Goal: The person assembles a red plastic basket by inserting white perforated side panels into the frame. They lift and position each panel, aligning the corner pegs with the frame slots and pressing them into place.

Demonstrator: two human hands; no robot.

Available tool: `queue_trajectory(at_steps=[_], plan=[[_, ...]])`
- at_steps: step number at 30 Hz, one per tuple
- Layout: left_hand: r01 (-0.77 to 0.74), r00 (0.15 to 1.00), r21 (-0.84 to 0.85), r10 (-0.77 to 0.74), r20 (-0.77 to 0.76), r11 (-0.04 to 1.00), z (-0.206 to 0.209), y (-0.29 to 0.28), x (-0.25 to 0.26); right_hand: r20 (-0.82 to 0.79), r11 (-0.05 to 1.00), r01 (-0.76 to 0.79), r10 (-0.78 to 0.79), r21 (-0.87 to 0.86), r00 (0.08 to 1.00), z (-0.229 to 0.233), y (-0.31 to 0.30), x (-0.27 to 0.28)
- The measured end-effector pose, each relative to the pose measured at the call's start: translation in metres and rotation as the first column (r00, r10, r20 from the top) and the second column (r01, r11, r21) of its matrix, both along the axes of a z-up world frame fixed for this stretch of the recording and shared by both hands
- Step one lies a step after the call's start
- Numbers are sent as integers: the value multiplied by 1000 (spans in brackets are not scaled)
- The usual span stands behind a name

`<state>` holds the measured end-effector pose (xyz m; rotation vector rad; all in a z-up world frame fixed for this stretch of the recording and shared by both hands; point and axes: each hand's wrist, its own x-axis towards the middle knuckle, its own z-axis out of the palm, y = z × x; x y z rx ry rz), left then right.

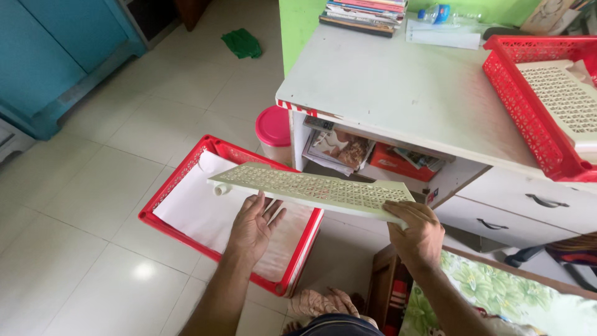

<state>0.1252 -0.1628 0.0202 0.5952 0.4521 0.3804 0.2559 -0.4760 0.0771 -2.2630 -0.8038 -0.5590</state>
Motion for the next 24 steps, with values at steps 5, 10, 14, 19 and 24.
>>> queue_trajectory(at_steps=[5,10,14,19,24], plan=[[-56,994,-41,51,-96,998,7,3,-48,-21,1000,-6,5,-26,1000,-4,3,-50],[-68,991,-58,61,-115,996,-6,18,-77,-93,993,-28,17,-118,996,-21,3,-74],[-98,990,-63,90,-110,993,-22,29,-89,-119,990,-45,29,-130,993,-38,3,-85],[-89,994,-84,83,-76,992,-23,33,-102,-270,982,108,-147,-154,952,-41,7,-104],[-68,992,-55,61,-114,996,-22,33,-121,-695,972,150,-233,-179,680,-52,14,-114]])
